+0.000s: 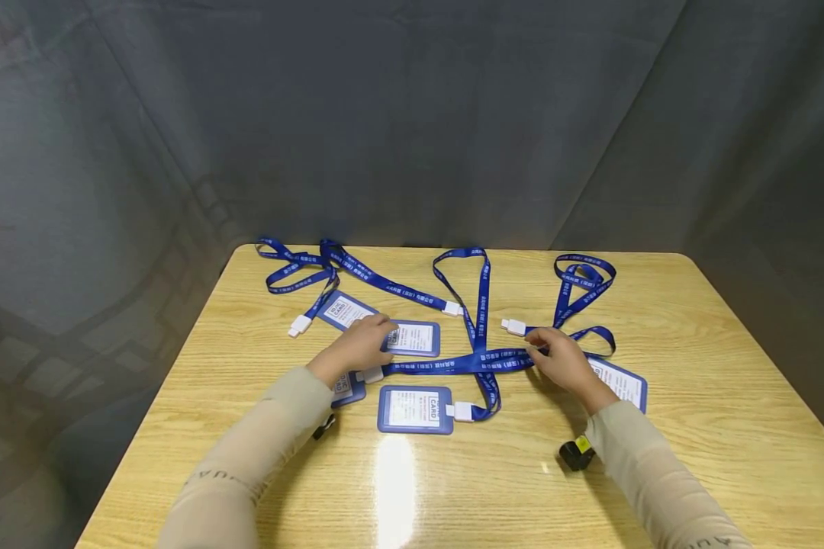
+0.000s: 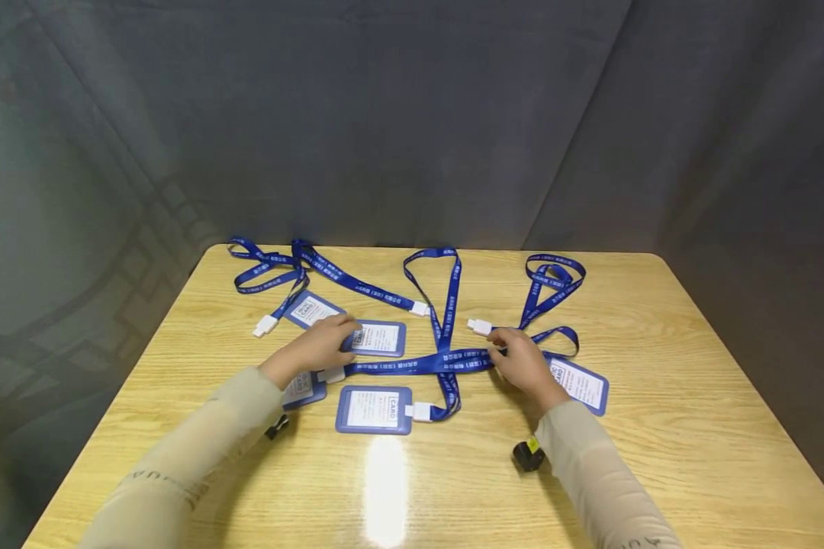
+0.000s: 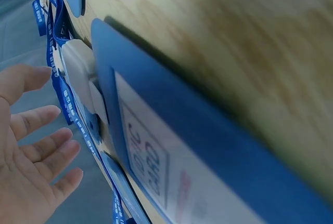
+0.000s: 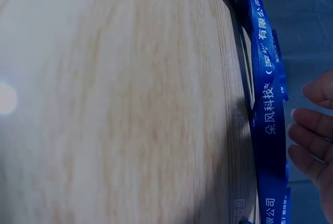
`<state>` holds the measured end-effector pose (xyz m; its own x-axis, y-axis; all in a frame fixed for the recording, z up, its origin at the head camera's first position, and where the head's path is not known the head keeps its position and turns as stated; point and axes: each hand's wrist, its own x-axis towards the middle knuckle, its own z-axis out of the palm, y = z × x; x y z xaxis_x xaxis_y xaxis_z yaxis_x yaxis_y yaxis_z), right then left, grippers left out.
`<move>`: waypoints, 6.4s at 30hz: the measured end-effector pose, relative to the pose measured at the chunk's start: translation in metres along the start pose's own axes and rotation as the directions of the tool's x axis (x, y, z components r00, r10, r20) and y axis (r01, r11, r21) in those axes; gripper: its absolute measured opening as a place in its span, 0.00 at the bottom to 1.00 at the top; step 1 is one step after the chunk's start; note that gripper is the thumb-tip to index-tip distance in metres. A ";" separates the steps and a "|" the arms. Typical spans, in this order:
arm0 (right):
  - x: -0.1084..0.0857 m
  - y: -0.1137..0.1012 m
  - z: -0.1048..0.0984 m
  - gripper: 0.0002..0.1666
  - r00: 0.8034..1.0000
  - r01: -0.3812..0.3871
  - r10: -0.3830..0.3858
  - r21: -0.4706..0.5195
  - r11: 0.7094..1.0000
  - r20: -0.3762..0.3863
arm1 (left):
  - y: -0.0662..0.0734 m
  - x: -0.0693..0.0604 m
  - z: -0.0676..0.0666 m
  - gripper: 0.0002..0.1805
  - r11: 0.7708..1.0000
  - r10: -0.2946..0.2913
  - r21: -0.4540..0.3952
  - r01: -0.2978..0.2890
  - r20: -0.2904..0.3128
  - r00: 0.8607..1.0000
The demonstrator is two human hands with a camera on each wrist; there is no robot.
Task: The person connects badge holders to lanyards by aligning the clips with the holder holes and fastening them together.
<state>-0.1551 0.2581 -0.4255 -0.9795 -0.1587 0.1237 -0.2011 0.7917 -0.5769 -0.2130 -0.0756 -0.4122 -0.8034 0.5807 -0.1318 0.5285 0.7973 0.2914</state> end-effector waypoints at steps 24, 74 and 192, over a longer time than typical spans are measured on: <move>0.008 0.004 0.002 0.12 1.000 -0.019 0.019 -0.004 1.000 0.006 | 0.006 0.014 0.005 0.33 1.000 0.007 0.017 -0.008 0.023 1.000; 0.033 0.014 0.005 0.15 1.000 -0.021 0.020 -0.072 0.997 -0.018 | 0.011 0.034 0.010 0.36 0.999 0.036 0.022 -0.036 0.029 0.999; 0.005 -0.018 0.019 0.17 0.996 0.074 -0.069 0.074 0.994 -0.061 | 0.011 0.030 -0.011 0.41 0.748 -0.339 -0.622 0.232 -0.057 0.939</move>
<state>-0.1563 0.2324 -0.4300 -0.9611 -0.1766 0.2126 -0.2726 0.7317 -0.6247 -0.2345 -0.0515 -0.4023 -0.9492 0.2658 -0.1684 0.0384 0.6291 0.7763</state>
